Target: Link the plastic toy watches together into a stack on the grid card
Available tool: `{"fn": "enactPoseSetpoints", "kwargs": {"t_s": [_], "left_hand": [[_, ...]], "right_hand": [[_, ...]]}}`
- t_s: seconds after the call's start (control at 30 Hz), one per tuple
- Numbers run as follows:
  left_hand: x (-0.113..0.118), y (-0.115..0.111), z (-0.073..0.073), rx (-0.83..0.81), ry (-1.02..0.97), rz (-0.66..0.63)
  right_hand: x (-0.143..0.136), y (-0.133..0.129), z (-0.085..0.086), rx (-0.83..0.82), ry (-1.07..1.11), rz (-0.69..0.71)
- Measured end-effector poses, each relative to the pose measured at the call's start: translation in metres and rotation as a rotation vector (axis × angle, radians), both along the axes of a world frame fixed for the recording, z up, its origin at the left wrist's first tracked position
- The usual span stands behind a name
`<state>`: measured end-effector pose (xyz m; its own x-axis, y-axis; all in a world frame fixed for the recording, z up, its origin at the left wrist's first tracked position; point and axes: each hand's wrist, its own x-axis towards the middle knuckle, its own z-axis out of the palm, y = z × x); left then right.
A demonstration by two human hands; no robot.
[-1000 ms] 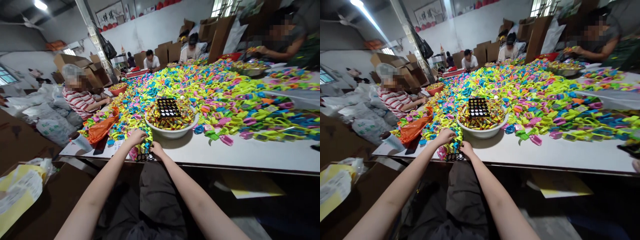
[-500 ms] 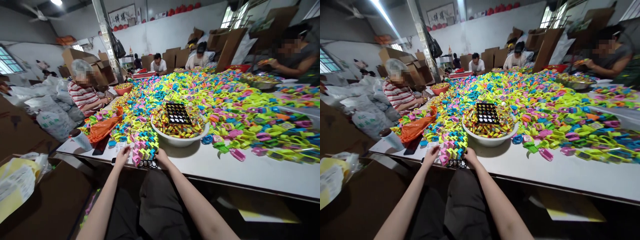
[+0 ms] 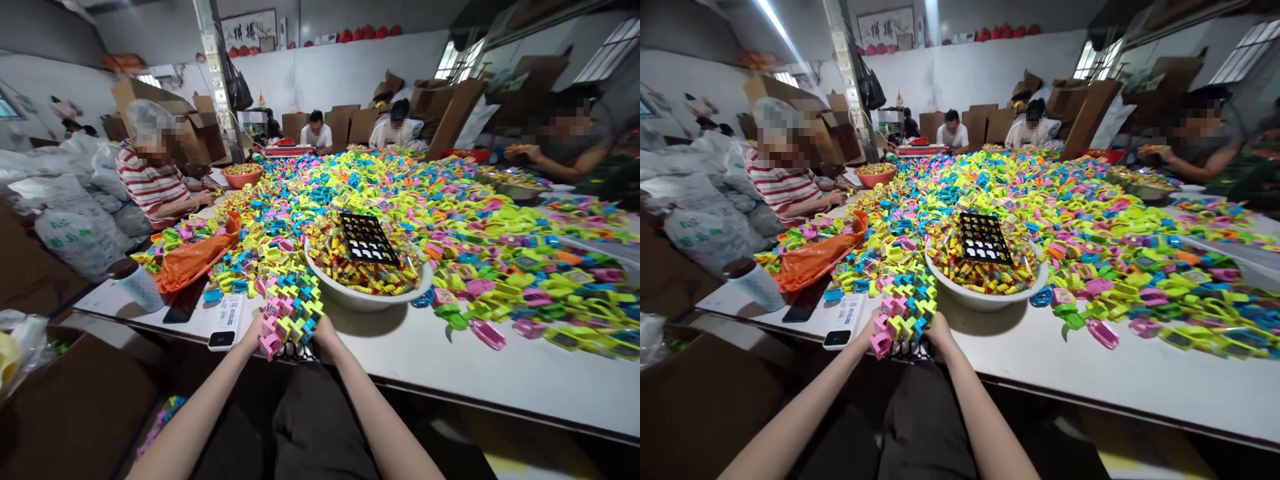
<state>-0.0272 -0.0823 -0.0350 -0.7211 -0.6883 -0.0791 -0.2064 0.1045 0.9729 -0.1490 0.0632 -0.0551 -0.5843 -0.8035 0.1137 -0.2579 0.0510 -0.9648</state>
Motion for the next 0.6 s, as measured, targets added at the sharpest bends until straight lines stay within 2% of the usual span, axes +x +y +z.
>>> {"fn": "enactPoseSetpoints", "kwargs": {"t_s": [0.13, 0.27, 0.43, 0.6], "left_hand": [[-0.004, 0.001, -0.013, 0.1, -0.026, 0.044], [-0.004, -0.001, -0.016, 0.15, -0.042, 0.072], [-0.003, 0.003, -0.006, 0.183, -0.033, 0.055], [0.004, 0.008, 0.011, 0.129, 0.009, 0.035]], "right_hand": [[0.001, 0.0, -0.001, 0.021, 0.05, -0.012], [0.003, 0.0, -0.005, 0.051, 0.07, -0.063], [0.007, -0.001, -0.006, 0.064, 0.069, -0.095], [0.008, 0.0, 0.002, 0.046, 0.052, -0.089]]}}
